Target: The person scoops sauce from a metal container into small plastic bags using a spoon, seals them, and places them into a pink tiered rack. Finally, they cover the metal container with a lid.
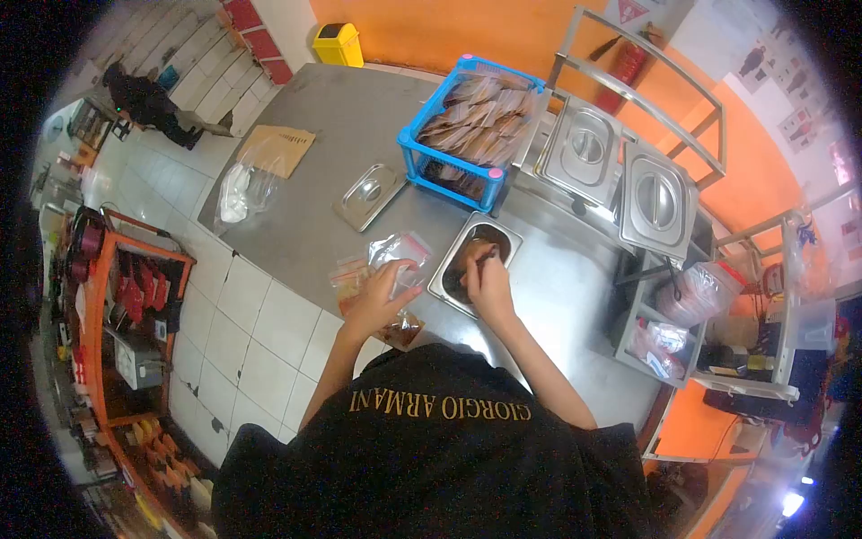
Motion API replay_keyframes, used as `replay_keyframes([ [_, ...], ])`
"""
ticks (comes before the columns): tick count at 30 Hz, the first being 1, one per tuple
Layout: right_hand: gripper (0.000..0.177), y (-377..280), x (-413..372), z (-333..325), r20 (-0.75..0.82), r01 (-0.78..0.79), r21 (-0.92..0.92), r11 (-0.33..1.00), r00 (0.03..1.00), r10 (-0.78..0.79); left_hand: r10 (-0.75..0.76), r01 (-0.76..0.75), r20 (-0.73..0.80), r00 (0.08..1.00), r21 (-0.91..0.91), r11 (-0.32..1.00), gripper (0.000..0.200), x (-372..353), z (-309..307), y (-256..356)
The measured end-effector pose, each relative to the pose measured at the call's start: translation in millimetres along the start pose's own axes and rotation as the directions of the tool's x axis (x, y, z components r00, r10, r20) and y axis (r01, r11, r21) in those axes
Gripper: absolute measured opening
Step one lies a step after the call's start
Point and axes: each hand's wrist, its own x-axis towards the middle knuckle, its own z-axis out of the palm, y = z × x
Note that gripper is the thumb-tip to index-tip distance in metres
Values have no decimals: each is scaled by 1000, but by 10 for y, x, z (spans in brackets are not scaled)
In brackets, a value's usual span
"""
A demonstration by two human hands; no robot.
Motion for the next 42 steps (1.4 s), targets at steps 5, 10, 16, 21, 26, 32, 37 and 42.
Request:
replay_keyframes([
  [5, 9, 17, 54, -191, 9, 244, -169, 955, 969, -246, -71, 66, -16, 997, -209, 976, 41, 33, 96, -18],
  [10, 6, 88, -114, -318, 252, 374, -179, 910, 912, -325, -190, 202, 68, 979, -312, 928, 41, -45, 183, -101],
  [16, 8, 150, -150, -270, 131, 337, -207, 918, 940, -316, -217, 269, 160, 963, -498, 824, 39, -159, 495, -345],
  [21, 17, 182, -310, -63, -45, -18, 70, 997, 999, 21, -225, 312, 223, 949, -551, 774, 37, -118, 488, -154],
  [26, 23, 384, -268, -138, -193, -150, 488, 860, 942, 274, -170, 238, 175, 970, -521, 820, 35, -120, 525, -199],
  [32, 23, 496, -273, -221, -187, -185, 627, 756, 907, 377, -187, 232, 139, 972, -487, 842, 34, -115, 555, -290],
  [37, 25, 474, -301, -216, -158, -150, 659, 737, 930, 331, -185, 229, 135, 973, -517, 825, 34, -119, 485, -231],
  [42, 26, 425, -382, -230, -104, -118, 609, 784, 968, 226, -186, 235, 146, 972, -538, 809, 33, -127, 476, -192],
])
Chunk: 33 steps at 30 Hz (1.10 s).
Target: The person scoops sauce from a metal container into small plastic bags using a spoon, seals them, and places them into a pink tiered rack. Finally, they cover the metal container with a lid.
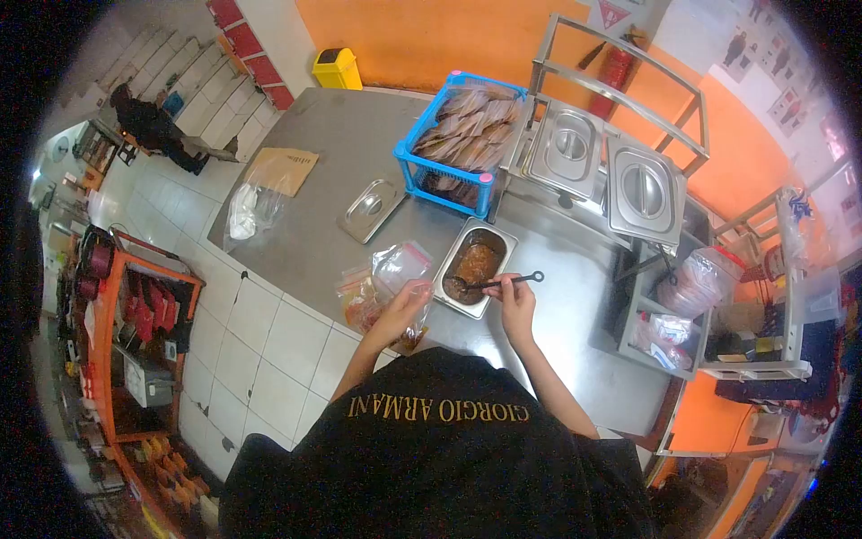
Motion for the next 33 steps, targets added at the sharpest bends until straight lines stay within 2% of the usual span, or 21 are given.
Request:
replay_keyframes([
  [3, 26, 59, 42, -115, -66, -52, 42, 998, 996, 55, 7, -6, 7, 1000, -14, 1000, 33, 1, 11, 25],
  [5, 26, 117, 73, -194, -199, -157, 158, 975, 962, 187, 4, -4, -10, 1000, -13, 1000, 33, 7, 11, 50],
  [6, 26, 97, 72, -217, -212, -185, 161, 969, 953, 217, 7, -8, -10, 1000, -12, 1000, 33, 11, -1, 50],
  [7, 26, 91, 78, -234, -211, -183, 161, 970, 954, 215, 26, -26, -21, 999, 27, 999, 33, 10, -19, 51],
  [9, 26, 75, 100, -259, -239, -184, 322, 929, 933, 267, 50, -48, -30, 998, 67, 997, 34, 13, -42, 49],
  [11, 25, 52, 128, -282, -252, -161, 350, 923, 933, 258, 161, -139, -112, 981, 187, 973, 35, 29, -50, 44],
  [15, 23, 131, 160, -341, -259, -161, 431, 888, 921, 293, 234, -206, -144, 962, 184, 961, 39, 82, -50, 39],
  [18, 20, 154, 187, -361, -265, -169, 424, 890, 916, 301, 307, -276, -120, 944, 222, 935, 43, 143, -58, 135],
  [20, 21, 74, 191, -331, -277, -178, 409, 895, 910, 307, 358, -307, -91, 929, 352, 884, 47, 176, -73, 165],
  [21, 22, -17, 189, -288, -290, -186, 395, 900, 904, 314, 360, -308, -91, 928, 354, 883, 47, 194, -77, 210],
  [23, 21, -195, 207, -226, -279, -161, 393, 905, 917, 284, 395, -345, -33, 918, 425, 837, 50, 244, -68, 332],
  [25, 21, -383, 221, -175, -273, -132, 390, 911, 928, 252, 399, -366, 11, 917, 420, 831, 51, 323, -66, 393],
  [27, 20, -583, 235, -130, -193, -20, 390, 920, 976, 103, 406, -391, 55, 912, 411, 824, 53, 410, -50, 425],
  [33, 20, -1193, 288, 56, -118, 73, 328, 942, 992, -35, 408, -456, 204, 890, 374, 808, 57, 589, 63, 528],
])
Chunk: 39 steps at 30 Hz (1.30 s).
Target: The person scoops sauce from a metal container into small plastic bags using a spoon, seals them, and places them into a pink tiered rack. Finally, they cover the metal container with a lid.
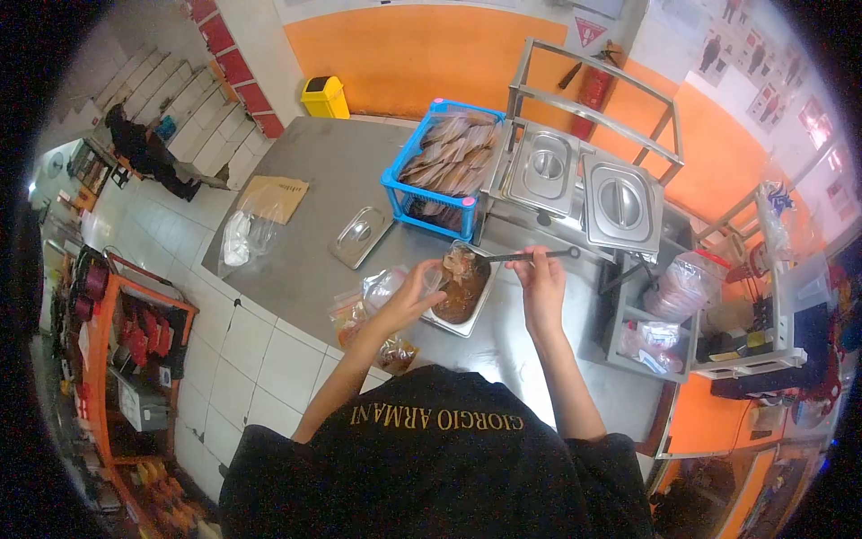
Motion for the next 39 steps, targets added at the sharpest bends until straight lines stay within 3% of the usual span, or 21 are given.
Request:
replay_keyframes([
  [9, 24, -211, 88, 232, 231, 169, -239, 956, 966, -113, -11, 15, 58, 998, -72, 997, 68, 104, -51, 160],
  [20, 25, -299, 21, 411, 338, 303, -280, 911, 919, -202, -44, 64, 73, 996, -297, 953, 73, 168, -118, 301],
  [29, 20, -320, -99, 472, 386, 369, -262, 892, 887, -253, -28, 58, 98, 995, -325, 944, 75, 168, 1, -45],
  [35, 20, -340, -159, 502, 423, 423, -285, 860, 861, -283, -22, 54, 71, 997, -479, 876, 74, 201, -8, 63],
  [39, 19, -329, -202, 506, 466, 458, -288, 841, 834, -295, -23, 54, 72, 997, -470, 881, 72, 202, -5, 41],
])
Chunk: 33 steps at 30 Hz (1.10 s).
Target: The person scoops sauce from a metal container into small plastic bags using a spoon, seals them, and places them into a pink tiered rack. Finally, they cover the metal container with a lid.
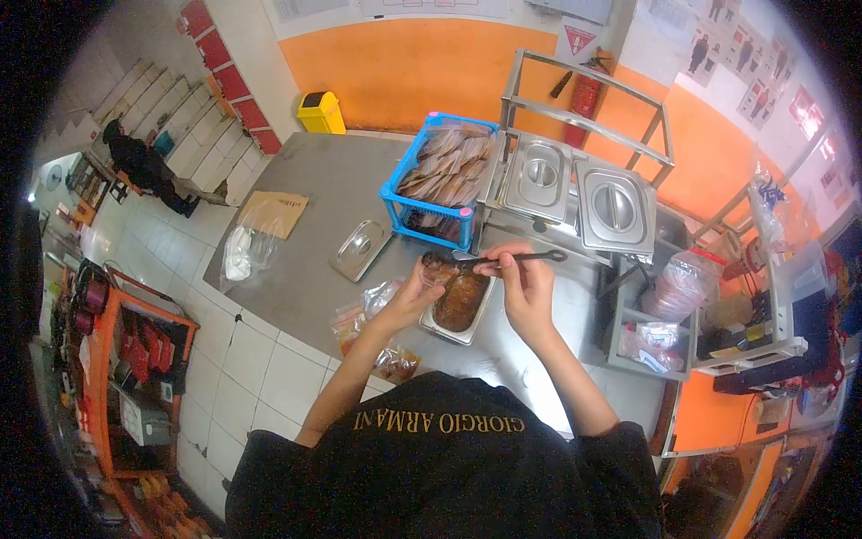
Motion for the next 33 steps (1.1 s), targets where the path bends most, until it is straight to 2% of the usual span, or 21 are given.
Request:
replay_keyframes([
  [7, 17, -8, -55, 10, 28, 15, 10, 1000, 999, -15, 18, -18, -11, 1000, 24, 1000, 67, 5, 9, 21],
  [9, 23, -18, -61, 4, 54, 28, -44, 999, 998, -26, 47, -47, -12, 999, 20, 999, 67, 13, 23, 57],
  [13, 22, -43, -74, 1, 62, 56, -62, 997, 997, -52, 32, -32, -2, 999, 6, 999, 65, 0, 43, 119],
  [18, 19, -62, -82, 2, 50, 61, -1, 998, 997, -61, 9, -9, -12, 1000, 28, 1000, 61, -12, 56, 175],
  [21, 19, -86, -99, 25, 52, 75, 3, 997, 996, -75, 58, -58, -32, 998, -25, 998, 58, -5, 58, 159],
  [27, 19, -70, -139, 38, 53, 99, 13, 995, 994, -99, -55, 54, -23, 998, -18, 998, 56, -51, 39, 203],
  [31, 18, -83, -137, 32, 55, 109, -17, 994, 993, -108, 49, -49, -33, 998, 19, 999, 57, -7, 46, 158],
  [33, 19, -71, -141, 42, 1, 70, -1, 998, 998, -70, 93, -90, -43, 995, 56, 994, 57, 10, 55, 156],
])
